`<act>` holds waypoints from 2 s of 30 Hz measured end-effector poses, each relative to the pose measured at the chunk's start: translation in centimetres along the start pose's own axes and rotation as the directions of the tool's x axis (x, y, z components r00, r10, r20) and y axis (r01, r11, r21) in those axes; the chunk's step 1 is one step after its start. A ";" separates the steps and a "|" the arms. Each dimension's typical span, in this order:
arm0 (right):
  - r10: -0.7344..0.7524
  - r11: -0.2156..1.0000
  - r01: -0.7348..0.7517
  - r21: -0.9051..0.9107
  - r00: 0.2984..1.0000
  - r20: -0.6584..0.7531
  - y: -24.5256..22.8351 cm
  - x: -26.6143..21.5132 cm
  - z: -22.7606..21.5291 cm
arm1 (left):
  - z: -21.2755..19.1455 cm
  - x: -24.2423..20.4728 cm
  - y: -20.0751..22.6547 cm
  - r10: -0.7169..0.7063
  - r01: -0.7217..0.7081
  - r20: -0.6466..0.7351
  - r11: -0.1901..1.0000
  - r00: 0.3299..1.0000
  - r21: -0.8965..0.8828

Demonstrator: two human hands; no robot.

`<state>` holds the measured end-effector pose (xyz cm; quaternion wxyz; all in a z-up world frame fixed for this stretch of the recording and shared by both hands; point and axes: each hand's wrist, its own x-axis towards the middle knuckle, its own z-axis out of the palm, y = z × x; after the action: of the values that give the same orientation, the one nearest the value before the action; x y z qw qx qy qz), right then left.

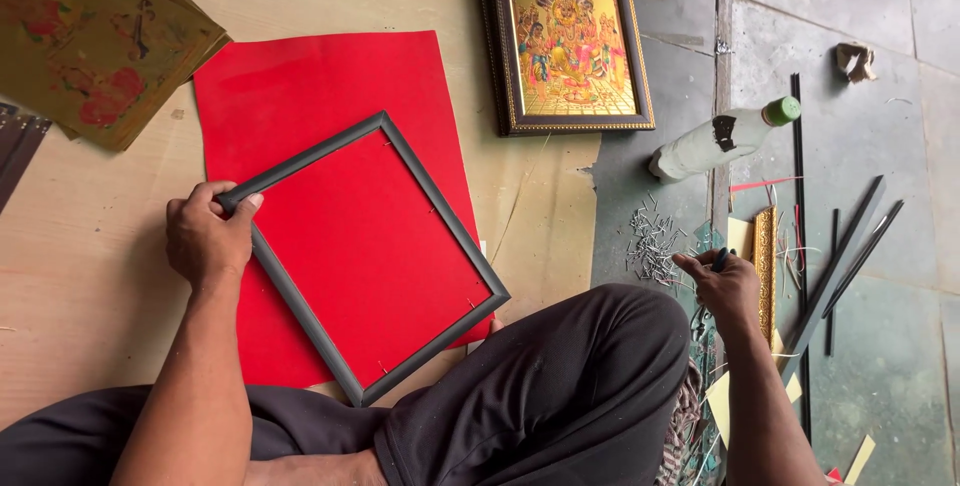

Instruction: The recorder is cleaning religious art prints and glass, placing them into frames, and securing them using a manual staple tacker.

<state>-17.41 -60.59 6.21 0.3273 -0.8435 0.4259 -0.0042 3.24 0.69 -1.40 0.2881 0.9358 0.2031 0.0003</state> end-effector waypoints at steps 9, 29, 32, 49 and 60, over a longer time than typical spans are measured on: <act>-0.238 0.970 0.239 -0.050 0.971 0.032 -4.9 0.5 -0.5 | 3.0 4.6 -4.0 0.181 -0.174 -0.013 0.922 0.983 -0.345; -0.732 0.497 0.862 -0.099 0.478 0.486 -30.0 -19.1 33.7 | -0.4 3.6 -2.1 0.244 -0.232 0.036 0.951 0.969 -0.205; -0.744 0.483 0.869 -0.109 0.473 0.473 -31.3 -19.7 34.7 | -0.5 4.1 -1.8 0.222 -0.204 0.064 0.956 0.973 -0.211; -0.793 0.364 0.909 -0.201 0.416 0.445 -33.9 -17.7 40.1 | -0.4 5.5 -1.7 0.259 -0.213 0.189 0.949 0.947 -0.234; -0.828 0.495 0.855 0.154 0.411 0.381 -36.0 -15.6 37.6 | -1.1 4.7 -0.8 0.262 -0.238 0.148 0.958 0.954 -0.163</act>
<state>9.15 -13.48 0.93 0.3335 -0.9330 -0.1334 0.0211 7.12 3.64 -1.50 0.3681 0.9276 0.0572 -0.0277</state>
